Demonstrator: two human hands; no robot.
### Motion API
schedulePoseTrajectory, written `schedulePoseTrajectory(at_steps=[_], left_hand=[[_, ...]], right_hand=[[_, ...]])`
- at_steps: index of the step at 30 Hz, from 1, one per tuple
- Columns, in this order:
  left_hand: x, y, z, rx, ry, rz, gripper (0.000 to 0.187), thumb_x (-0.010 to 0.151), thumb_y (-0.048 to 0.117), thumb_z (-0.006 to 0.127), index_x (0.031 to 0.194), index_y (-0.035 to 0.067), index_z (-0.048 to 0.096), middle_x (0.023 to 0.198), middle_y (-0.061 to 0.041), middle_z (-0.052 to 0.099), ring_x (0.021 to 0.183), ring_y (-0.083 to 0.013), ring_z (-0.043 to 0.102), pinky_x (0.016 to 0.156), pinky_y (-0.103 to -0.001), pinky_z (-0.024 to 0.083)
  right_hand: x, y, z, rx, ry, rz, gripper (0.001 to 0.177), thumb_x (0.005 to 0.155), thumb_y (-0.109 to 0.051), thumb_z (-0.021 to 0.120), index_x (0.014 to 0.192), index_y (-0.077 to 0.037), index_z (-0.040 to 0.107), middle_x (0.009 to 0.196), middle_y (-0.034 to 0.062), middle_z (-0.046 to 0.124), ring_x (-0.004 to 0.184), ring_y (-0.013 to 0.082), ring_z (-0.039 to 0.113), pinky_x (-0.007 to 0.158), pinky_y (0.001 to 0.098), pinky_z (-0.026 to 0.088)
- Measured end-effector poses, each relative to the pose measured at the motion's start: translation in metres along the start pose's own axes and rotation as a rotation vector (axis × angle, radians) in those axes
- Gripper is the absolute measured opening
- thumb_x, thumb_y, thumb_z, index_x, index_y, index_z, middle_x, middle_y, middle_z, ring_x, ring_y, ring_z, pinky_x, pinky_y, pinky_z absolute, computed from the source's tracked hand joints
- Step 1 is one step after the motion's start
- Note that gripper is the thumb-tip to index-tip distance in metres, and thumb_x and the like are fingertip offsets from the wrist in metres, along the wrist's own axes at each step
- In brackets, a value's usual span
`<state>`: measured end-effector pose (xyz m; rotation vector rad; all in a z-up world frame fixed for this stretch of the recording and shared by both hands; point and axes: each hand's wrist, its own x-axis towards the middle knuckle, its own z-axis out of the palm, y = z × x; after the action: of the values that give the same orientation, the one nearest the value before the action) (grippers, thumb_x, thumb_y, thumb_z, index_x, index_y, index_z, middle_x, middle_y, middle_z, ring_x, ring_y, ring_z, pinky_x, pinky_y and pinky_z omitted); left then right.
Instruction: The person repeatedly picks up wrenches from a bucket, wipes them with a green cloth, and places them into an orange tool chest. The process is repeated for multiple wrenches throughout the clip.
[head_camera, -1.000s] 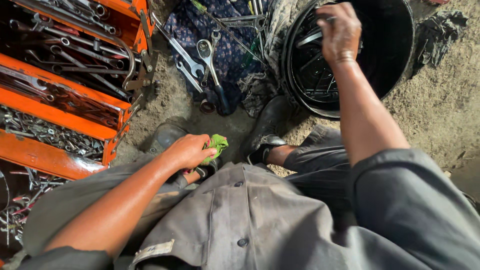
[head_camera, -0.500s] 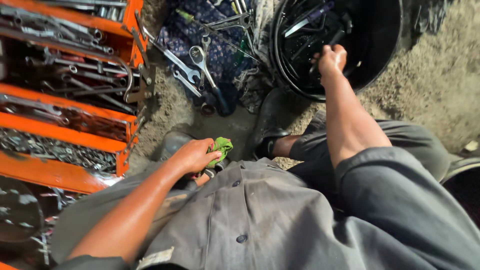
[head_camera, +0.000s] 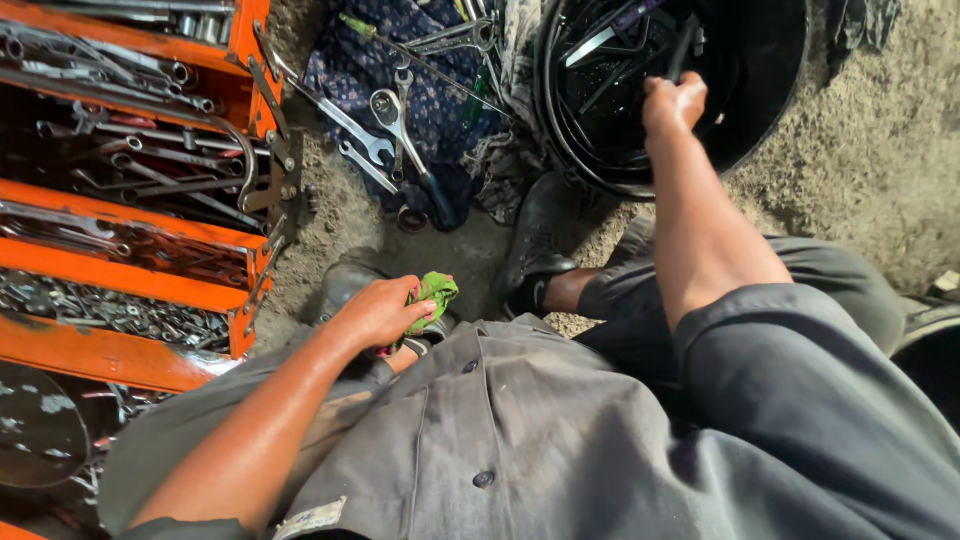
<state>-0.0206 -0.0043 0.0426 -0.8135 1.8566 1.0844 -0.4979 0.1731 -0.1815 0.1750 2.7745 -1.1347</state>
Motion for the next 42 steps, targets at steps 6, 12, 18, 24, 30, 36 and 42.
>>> schedulePoseTrajectory(at_steps=[6, 12, 18, 24, 30, 36, 42], left_hand=[[0.006, 0.000, 0.002, 0.047, 0.104, 0.139, 0.043, 0.090, 0.047, 0.067, 0.103, 0.006, 0.064, 0.093, -0.023, 0.073, 0.094, -0.0422, 0.069, 0.080, -0.053, 0.052], [0.011, -0.004, 0.002, 0.045, 0.094, 0.094, 0.042, 0.090, 0.048, 0.067, 0.102, 0.007, 0.065, 0.093, -0.023, 0.072, 0.094, -0.0427, 0.069, 0.080, -0.054, 0.052], [0.012, -0.010, 0.003, 0.038, 0.075, 0.052, 0.041, 0.090, 0.046, 0.066, 0.102, 0.008, 0.065, 0.091, -0.023, 0.072, 0.092, -0.0433, 0.069, 0.079, -0.055, 0.052], [0.014, -0.011, 0.000, 0.015, 0.096, 0.096, 0.042, 0.091, 0.046, 0.066, 0.102, 0.006, 0.064, 0.093, -0.023, 0.072, 0.093, -0.0428, 0.070, 0.081, -0.054, 0.053], [0.013, -0.009, 0.004, 0.020, 0.102, 0.095, 0.042, 0.089, 0.048, 0.067, 0.103, 0.008, 0.065, 0.094, -0.022, 0.072, 0.095, -0.0428, 0.068, 0.082, -0.055, 0.052], [0.012, -0.019, 0.005, -0.028, 0.091, 0.055, 0.041, 0.089, 0.047, 0.066, 0.105, 0.010, 0.066, 0.095, -0.022, 0.073, 0.094, -0.0421, 0.070, 0.082, -0.054, 0.054], [0.017, -0.027, 0.009, -0.022, 0.081, 0.046, 0.042, 0.090, 0.048, 0.066, 0.104, 0.009, 0.066, 0.096, -0.021, 0.073, 0.096, -0.0422, 0.069, 0.084, -0.054, 0.053]], right_hand=[[0.011, -0.052, 0.004, 0.371, -0.254, 0.354, 0.020, 0.083, -0.002, 0.069, 0.101, 0.005, 0.066, 0.086, 0.0152, 0.071, 0.071, 0.0242, 0.066, 0.059, 0.0377, 0.050], [0.009, -0.023, 0.051, 0.008, 0.027, 0.259, 0.031, 0.078, -0.014, 0.072, 0.101, 0.001, 0.059, 0.094, 0.0138, 0.072, 0.081, 0.0254, 0.072, 0.070, 0.0377, 0.061], [0.009, 0.000, 0.083, -0.119, 0.089, 0.064, 0.035, 0.071, -0.013, 0.073, 0.102, -0.006, 0.059, 0.089, 0.0134, 0.071, 0.078, 0.0280, 0.071, 0.072, 0.0377, 0.059], [-0.016, -0.041, 0.027, 0.248, -0.096, 0.617, 0.014, 0.076, -0.013, 0.071, 0.077, -0.004, 0.060, 0.066, 0.0095, 0.059, 0.052, 0.0212, 0.053, 0.050, 0.0364, 0.042], [-0.021, -0.029, 0.021, 0.394, 0.016, 0.637, 0.024, 0.072, -0.013, 0.081, 0.073, -0.001, 0.060, 0.058, 0.0128, 0.058, 0.043, 0.0236, 0.048, 0.041, 0.0379, 0.038], [0.039, -0.002, 0.064, 0.812, -0.287, 0.061, 0.048, 0.094, -0.037, 0.046, 0.102, -0.005, 0.081, 0.077, 0.0080, 0.066, 0.059, 0.0181, 0.057, 0.051, 0.0316, 0.051], [0.055, -0.015, 0.065, 0.605, -0.389, 0.186, 0.031, 0.094, -0.035, 0.061, 0.103, -0.007, 0.071, 0.084, 0.0082, 0.066, 0.063, 0.0229, 0.052, 0.055, 0.0359, 0.047]])
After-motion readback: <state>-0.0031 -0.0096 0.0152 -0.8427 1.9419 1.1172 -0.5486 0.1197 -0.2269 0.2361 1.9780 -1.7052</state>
